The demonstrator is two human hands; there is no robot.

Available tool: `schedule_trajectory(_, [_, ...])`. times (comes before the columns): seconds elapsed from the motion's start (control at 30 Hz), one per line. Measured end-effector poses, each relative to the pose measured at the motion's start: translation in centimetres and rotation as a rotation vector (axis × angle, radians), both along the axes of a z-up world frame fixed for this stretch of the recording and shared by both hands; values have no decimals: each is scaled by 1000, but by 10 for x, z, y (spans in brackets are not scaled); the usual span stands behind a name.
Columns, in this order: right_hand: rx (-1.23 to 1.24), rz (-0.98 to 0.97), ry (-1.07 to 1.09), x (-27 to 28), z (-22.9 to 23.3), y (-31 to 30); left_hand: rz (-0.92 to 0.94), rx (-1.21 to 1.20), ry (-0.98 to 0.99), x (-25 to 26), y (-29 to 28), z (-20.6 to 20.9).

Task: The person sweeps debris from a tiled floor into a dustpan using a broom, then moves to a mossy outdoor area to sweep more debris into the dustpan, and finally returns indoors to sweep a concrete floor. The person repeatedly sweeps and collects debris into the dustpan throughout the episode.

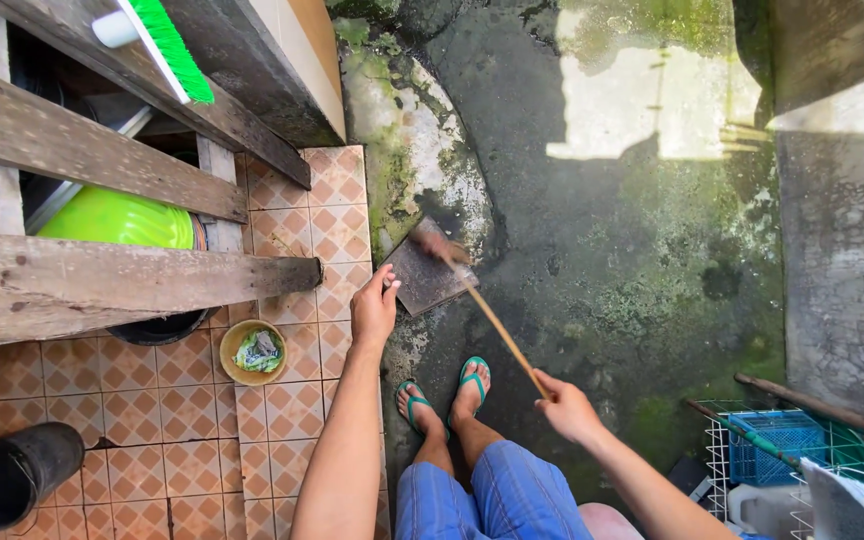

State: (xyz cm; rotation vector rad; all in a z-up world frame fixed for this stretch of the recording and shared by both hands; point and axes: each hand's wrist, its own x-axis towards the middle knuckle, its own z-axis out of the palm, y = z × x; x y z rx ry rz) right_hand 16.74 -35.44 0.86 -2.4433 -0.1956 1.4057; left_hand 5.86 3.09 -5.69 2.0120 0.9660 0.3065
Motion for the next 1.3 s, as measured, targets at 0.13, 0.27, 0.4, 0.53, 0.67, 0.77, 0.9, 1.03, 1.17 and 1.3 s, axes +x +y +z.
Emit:
schedule_trajectory(0.13, [171, 2, -198, 82, 0, 44, -7, 60, -38, -15, -1, 19])
schedule_trajectory(0.27, [87, 122, -436, 202, -87, 95, 41, 122, -36, -24, 2, 22])
schedule_trajectory(0.4, [-17, 128, -451, 282, -166, 133, 99, 123, -24, -31, 3, 20])
schedule_trajectory(0.53, [4, 128, -378, 228, -179, 122, 119, 115, -16, -38, -8, 7])
schedule_trajectory(0.67, [51, 319, -229, 100, -100, 59, 136, 126, 34, -35, -16, 7])
schedule_trajectory(0.77, [-15, 319, -53, 50, -26, 26, 136, 129, 27, -35, -13, 11])
schedule_trajectory(0.9, [25, 301, -91, 52, 47, 50, 139, 135, -4, -42, -12, 19])
schedule_trajectory(1.03, [161, 280, -227, 119, -22, 126, 162, 150, -9, -47, -20, 23])
schedule_trajectory(1.17, [164, 259, -352, 176, -115, 199, 179, 166, 32, -46, -30, 25])
schedule_trajectory(1.3, [38, 346, -364, 195, -173, 228, 185, 176, 25, -45, -34, 16])
